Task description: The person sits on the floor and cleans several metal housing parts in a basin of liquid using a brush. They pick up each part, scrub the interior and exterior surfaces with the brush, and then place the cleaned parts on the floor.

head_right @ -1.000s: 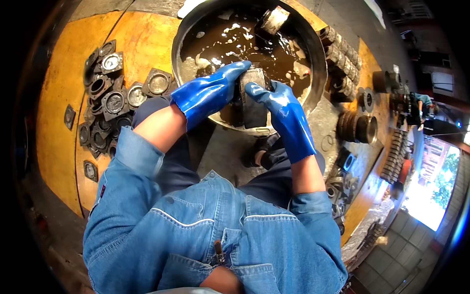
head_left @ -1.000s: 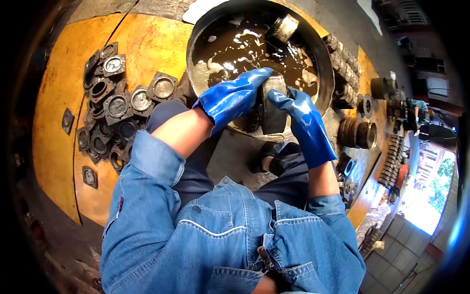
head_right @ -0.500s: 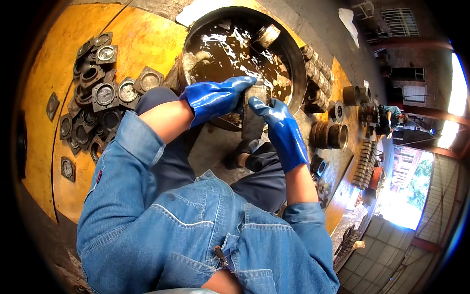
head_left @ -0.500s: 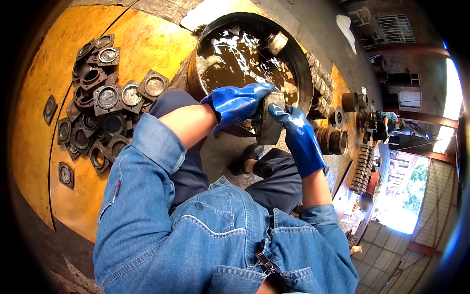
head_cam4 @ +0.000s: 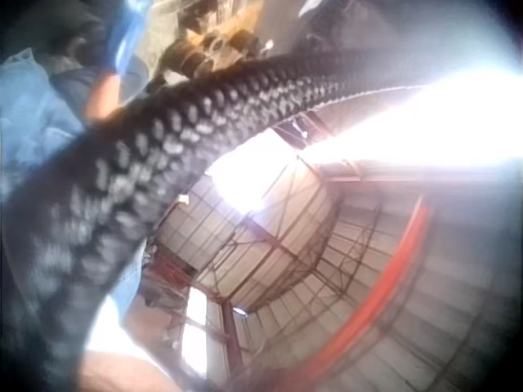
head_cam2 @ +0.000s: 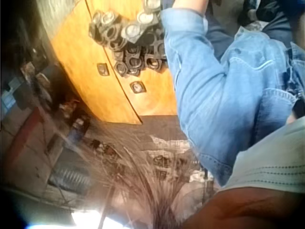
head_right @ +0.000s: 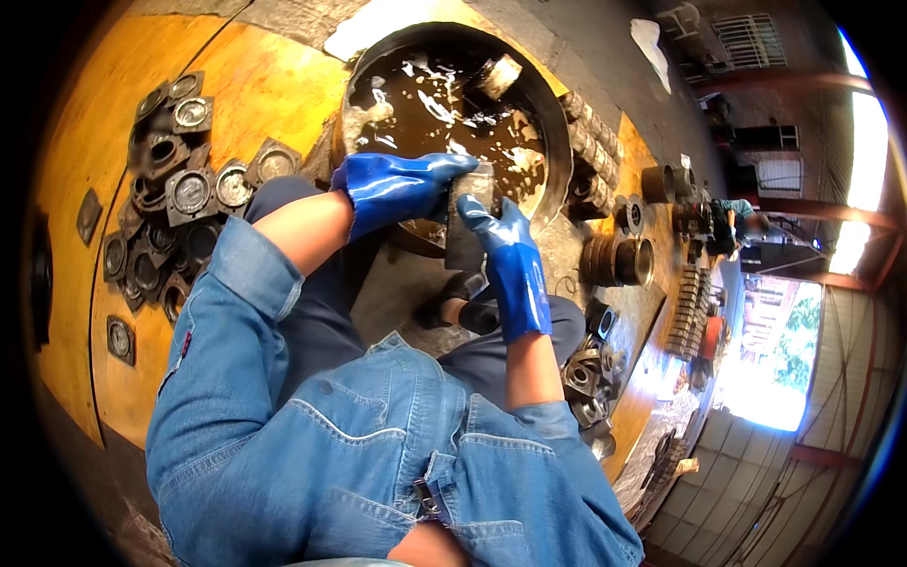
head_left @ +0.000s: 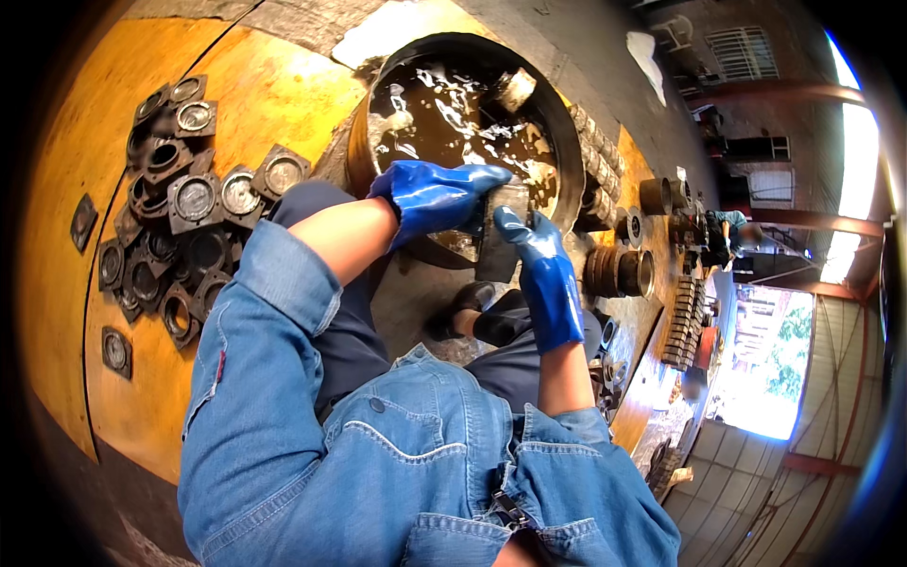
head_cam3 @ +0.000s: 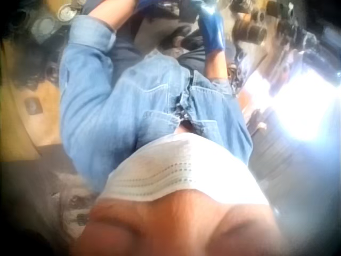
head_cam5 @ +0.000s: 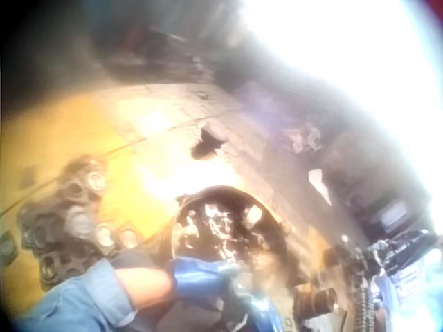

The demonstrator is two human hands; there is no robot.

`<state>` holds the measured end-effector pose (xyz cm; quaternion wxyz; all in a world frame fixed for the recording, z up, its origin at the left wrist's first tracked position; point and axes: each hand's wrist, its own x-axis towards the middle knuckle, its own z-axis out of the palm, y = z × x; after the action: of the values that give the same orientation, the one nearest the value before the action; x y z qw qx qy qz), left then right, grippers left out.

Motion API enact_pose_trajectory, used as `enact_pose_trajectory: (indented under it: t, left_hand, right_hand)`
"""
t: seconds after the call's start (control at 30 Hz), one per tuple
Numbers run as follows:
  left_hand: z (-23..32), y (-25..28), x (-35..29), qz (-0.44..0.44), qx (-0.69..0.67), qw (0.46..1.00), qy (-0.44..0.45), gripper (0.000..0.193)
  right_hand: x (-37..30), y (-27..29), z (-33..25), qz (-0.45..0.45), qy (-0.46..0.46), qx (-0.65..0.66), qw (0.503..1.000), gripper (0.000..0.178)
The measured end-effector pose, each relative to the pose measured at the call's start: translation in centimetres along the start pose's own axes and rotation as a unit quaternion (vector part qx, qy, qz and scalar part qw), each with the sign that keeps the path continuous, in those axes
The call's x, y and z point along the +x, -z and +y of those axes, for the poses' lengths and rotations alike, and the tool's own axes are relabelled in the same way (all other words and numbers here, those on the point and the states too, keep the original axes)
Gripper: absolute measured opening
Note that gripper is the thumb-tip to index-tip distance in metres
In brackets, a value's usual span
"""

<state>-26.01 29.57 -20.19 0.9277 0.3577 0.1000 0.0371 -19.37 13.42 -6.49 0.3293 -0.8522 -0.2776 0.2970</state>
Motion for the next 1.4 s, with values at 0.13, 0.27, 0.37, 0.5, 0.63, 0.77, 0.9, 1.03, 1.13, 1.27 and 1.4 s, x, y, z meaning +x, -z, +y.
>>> enact_pose_trajectory:
  t: [0.13,0.27,0.37,0.5,0.63,0.77,0.9,1.03,1.13,1.27,1.4]
  left_hand:
    - [1.7,-0.5,-1.3,0.028,0.065,0.997,0.029,0.041]
    - [1.9,-1.2,-1.4,0.046,-0.009,0.999,0.024,0.043]
    - [1.0,0.1,-0.3,0.024,0.027,0.999,0.005,0.039]
    - [1.0,-0.1,-0.7,0.034,0.002,0.999,0.021,0.038]
    - [0.5,0.4,-1.0,0.039,0.012,0.999,0.007,0.039]
    - [0.6,0.4,-1.0,0.033,0.008,0.999,0.002,0.039]
    - [0.6,-0.1,-0.8,0.027,0.01,1.0,-0.004,0.04]
    - [0.9,-0.5,-0.5,0.017,0.013,1.0,-0.006,0.04]
    - [1.2,-0.6,-0.5,0.013,0.016,1.0,-0.005,0.041]
    - [1.4,-0.6,-0.6,0.01,0.021,1.0,-0.007,0.041]
    - [1.3,-0.8,-0.9,0.028,0.013,0.999,-0.009,0.041]
  right_hand:
    - [-0.7,-0.1,-1.8,-0.017,-0.009,0.031,0.999,0.077]
    - [-2.3,0.1,-3.9,-0.008,-0.005,0.006,1.0,0.081]
    - [-0.3,0.2,-0.5,0.009,-0.001,-0.048,0.999,0.082]
    - [-0.3,-0.2,-0.6,0.004,-0.012,-0.018,1.0,0.074]
    - [-0.4,-0.3,0.3,0.017,0.023,-0.028,0.999,0.072]
    - [-1.1,-0.3,-0.6,0.017,0.005,-0.022,1.0,0.069]
    - [-1.5,-0.6,-1.9,0.01,-0.02,-0.024,0.999,0.064]
    - [-1.4,-0.5,-1.9,-0.013,-0.022,-0.001,1.0,0.055]
    - [-1.9,-0.5,-2.6,-0.008,-0.019,-0.016,1.0,0.055]
    - [-2.3,-0.8,-2.8,0.01,0.041,-0.009,0.999,0.065]
    - [-2.0,-0.4,-2.1,0.014,0.037,-0.054,0.998,0.061]
